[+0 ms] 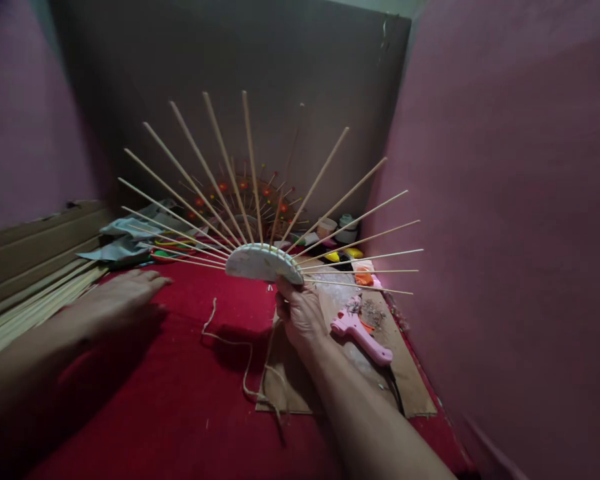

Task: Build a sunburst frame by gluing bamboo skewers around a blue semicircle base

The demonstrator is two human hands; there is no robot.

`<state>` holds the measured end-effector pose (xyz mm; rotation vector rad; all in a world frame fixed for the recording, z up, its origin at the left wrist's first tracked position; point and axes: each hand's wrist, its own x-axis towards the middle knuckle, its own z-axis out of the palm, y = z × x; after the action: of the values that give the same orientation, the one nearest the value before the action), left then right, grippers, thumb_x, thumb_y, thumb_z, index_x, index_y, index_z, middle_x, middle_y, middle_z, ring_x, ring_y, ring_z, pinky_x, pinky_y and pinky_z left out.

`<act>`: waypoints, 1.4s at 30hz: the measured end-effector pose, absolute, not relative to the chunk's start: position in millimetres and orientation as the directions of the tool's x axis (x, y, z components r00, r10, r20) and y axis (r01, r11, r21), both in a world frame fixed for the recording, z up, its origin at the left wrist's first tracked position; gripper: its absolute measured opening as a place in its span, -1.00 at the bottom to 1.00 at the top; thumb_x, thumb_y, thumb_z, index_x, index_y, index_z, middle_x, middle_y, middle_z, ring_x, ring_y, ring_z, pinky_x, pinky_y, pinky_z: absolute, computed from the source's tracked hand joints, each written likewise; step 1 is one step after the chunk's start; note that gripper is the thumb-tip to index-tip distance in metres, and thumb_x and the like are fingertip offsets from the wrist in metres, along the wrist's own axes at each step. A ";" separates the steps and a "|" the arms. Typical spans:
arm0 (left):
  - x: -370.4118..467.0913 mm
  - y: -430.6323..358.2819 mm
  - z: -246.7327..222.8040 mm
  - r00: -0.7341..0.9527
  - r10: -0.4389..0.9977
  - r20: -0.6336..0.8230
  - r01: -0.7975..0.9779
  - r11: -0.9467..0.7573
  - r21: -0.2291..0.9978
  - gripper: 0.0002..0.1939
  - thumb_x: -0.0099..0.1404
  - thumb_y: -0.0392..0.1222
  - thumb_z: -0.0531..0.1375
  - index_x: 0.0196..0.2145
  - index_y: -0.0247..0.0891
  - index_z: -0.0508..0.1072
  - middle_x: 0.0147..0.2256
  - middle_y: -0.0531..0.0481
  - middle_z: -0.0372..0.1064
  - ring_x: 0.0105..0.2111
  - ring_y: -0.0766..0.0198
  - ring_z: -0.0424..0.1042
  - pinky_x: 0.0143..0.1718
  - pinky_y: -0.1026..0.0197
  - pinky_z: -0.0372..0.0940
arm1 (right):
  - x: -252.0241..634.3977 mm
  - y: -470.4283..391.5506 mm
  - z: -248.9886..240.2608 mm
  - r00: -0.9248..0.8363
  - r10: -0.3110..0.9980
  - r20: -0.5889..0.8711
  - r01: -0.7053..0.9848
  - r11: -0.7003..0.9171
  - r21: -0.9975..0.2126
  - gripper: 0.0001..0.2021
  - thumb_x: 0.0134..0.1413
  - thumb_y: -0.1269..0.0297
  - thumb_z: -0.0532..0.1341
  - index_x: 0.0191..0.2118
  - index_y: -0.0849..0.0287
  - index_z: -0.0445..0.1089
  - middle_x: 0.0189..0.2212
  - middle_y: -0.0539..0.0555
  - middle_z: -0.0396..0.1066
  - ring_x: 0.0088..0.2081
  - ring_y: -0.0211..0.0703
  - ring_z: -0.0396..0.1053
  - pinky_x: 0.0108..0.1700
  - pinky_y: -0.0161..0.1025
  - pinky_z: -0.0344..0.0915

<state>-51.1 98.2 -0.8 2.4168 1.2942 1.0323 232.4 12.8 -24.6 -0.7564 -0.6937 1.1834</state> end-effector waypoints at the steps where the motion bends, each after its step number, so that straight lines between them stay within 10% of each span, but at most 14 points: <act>1: -40.7 92.1 3.0 0.403 0.836 0.373 0.678 -0.547 0.492 -0.65 -0.09 -0.03 0.37 -0.33 -0.23 0.53 -0.31 -0.09 0.47 -0.23 0.00 0.41 -0.12 0.06 0.21 | 231.4 12.0 -24.7 0.232 0.969 0.091 -0.538 0.205 -0.818 -0.66 -0.33 0.17 0.43 -0.43 0.22 0.36 -0.71 -0.15 0.19 -0.68 -0.46 -0.04 -0.69 -0.46 -0.22; 6: 36.6 49.3 12.5 0.532 0.844 -0.066 0.209 -0.055 0.976 -0.51 0.02 -0.05 0.34 -0.08 -0.26 0.44 -0.29 -0.13 0.48 -0.26 0.06 0.46 -0.27 0.12 0.31 | 224.9 7.5 -21.6 0.219 0.969 0.117 -0.552 0.222 -0.804 -0.73 -0.25 0.18 0.40 -0.47 0.21 0.35 -0.73 -0.17 0.14 -0.68 -0.46 -0.06 -0.67 -0.43 -0.22; 13: 97.7 34.2 -5.3 0.505 0.858 0.098 -0.590 0.260 0.764 -0.66 -0.02 -0.30 0.38 -0.23 -0.26 0.48 -0.24 -0.02 0.50 -0.17 0.23 0.45 -0.06 0.19 0.32 | 210.6 -2.7 -16.8 0.132 0.983 0.124 -0.597 0.179 -0.782 -0.67 -0.23 0.11 0.39 -0.54 0.17 0.25 -0.77 -0.18 0.13 -0.72 -0.46 -0.07 -0.68 -0.39 -0.21; 23: 93.9 33.5 22.5 0.330 0.943 0.047 -0.760 0.235 0.606 -0.91 0.20 -0.40 0.18 -0.33 -0.30 0.46 -0.43 0.04 0.52 -0.43 0.33 0.48 -0.31 0.27 0.40 | 206.6 -18.8 -1.3 0.108 0.983 0.149 -0.624 0.184 -0.760 -0.74 -0.26 0.28 0.39 -0.38 0.19 0.36 -0.66 -0.14 0.26 -0.66 -0.45 0.08 -0.65 -0.45 -0.15; 42: 84.8 26.9 19.5 0.417 0.876 -0.242 -0.760 0.482 0.436 -0.65 0.46 -0.26 -0.12 -0.27 -0.33 0.44 -0.47 -0.02 0.53 -0.56 0.41 0.48 -0.56 0.49 0.37 | 197.4 -20.1 -7.4 -0.039 0.980 0.195 -0.737 0.104 -0.667 -0.79 -0.09 0.29 0.32 -0.35 0.17 0.28 -0.75 -0.25 0.00 -0.70 -0.47 -0.22 -0.67 -0.43 -0.26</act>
<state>84.8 26.9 19.5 0.2771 0.4720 1.0430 197.4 -20.1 -7.4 -0.4203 -0.7341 1.4506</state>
